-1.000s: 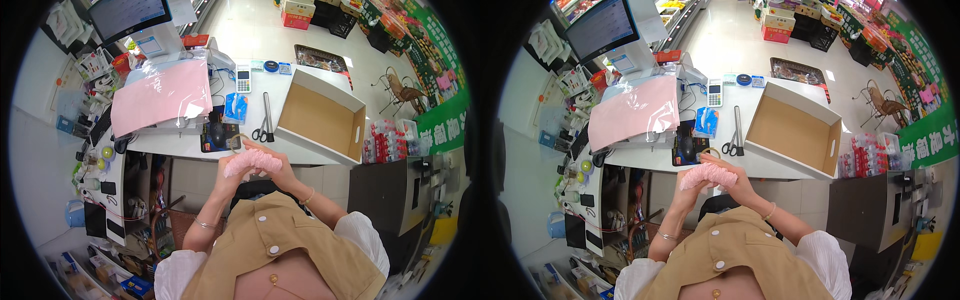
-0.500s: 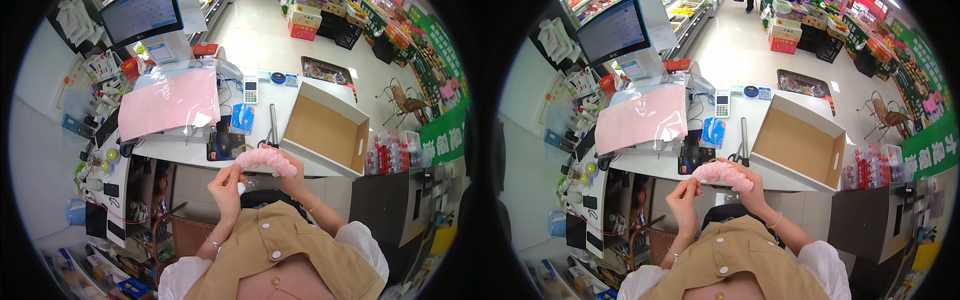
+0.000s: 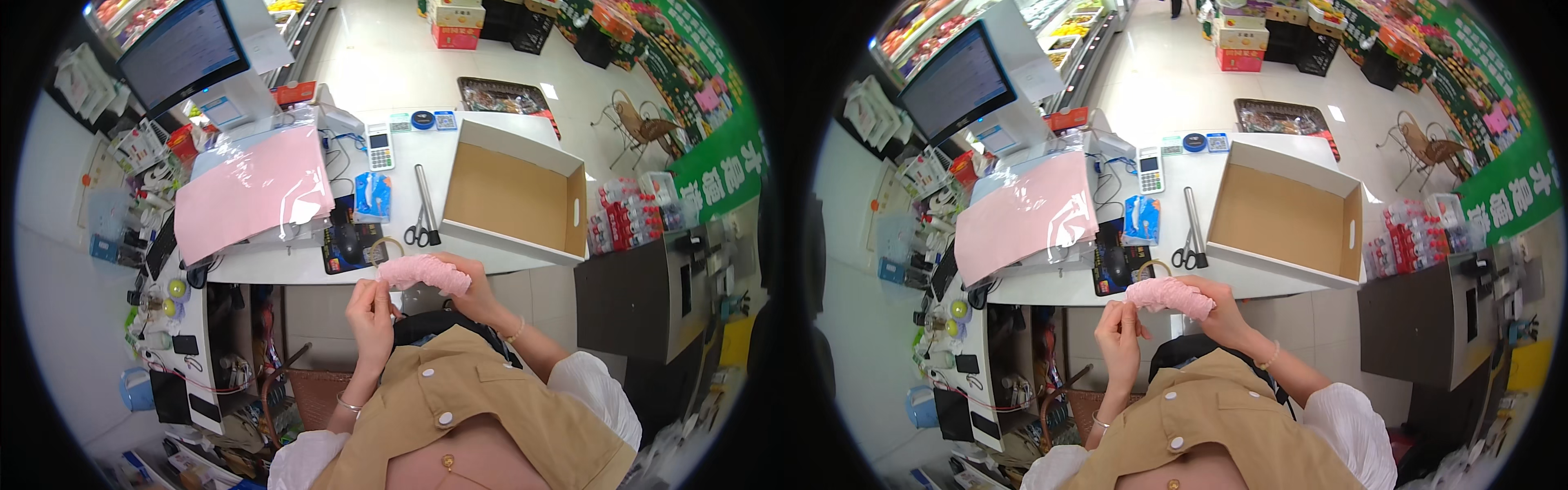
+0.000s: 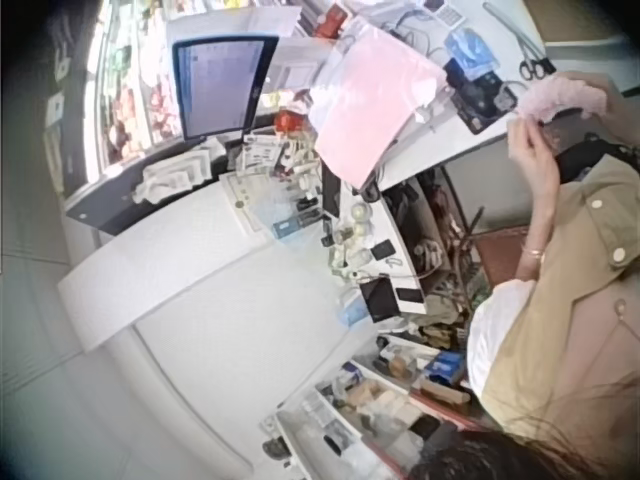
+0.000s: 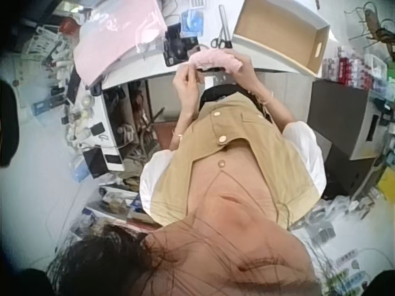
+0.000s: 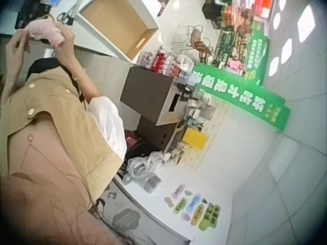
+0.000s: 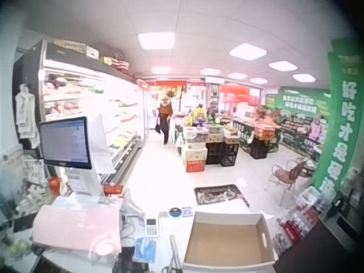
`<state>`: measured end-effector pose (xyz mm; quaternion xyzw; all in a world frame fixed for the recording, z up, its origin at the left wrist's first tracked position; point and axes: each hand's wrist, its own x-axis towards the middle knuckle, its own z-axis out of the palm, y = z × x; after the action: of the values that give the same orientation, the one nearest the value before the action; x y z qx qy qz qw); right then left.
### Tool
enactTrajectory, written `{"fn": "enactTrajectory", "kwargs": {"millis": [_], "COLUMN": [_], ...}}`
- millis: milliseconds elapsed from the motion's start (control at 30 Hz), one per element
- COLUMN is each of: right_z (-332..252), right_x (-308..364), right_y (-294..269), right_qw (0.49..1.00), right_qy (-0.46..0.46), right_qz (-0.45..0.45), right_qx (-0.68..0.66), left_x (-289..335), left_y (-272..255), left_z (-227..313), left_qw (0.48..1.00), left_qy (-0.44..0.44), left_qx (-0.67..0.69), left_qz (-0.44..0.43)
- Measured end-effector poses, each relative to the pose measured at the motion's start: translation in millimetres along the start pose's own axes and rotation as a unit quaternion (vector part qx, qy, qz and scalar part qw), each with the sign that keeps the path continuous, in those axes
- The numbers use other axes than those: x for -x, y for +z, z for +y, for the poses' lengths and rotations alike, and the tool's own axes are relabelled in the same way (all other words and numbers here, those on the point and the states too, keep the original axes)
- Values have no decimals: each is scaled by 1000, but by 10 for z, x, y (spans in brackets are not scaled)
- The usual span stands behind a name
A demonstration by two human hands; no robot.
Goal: The person assembles a cardboard box by folding and taping its edges. They then retrieve a pink sheet from a shelf, place it on the counter, and begin rolling it into a cylindrical shape.
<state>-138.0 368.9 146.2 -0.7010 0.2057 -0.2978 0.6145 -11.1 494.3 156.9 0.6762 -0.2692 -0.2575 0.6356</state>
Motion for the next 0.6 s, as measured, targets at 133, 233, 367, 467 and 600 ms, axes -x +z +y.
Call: {"fn": "enactTrajectory", "kwargs": {"millis": [133, 233, 367, 467, 600], "right_z": [226, 319, 476, 515, 791], "right_x": [49, -6, -143, -271, -503], "right_y": [-191, -430, -822, -1196, -1754], "right_qw": [994, 969, 955, 934, 865], "right_qy": [82, 162, 193, 229, 288], "right_qz": [18, 4, -84, -172, -230], "right_qx": [-70, -184, -207, -213, -341], "left_x": [-76, -91, -186, -252, -417], "left_y": [191, 374, 800, 1063, 1552], "left_z": [-69, 18, 110, 232, 67], "left_qw": [973, 957, 996, 971, 959], "left_qy": [163, 213, 80, 35, 89], "left_qx": [-156, -178, 24, -201, -252], "left_qz": [46, 84, 17, -126, -89]}}
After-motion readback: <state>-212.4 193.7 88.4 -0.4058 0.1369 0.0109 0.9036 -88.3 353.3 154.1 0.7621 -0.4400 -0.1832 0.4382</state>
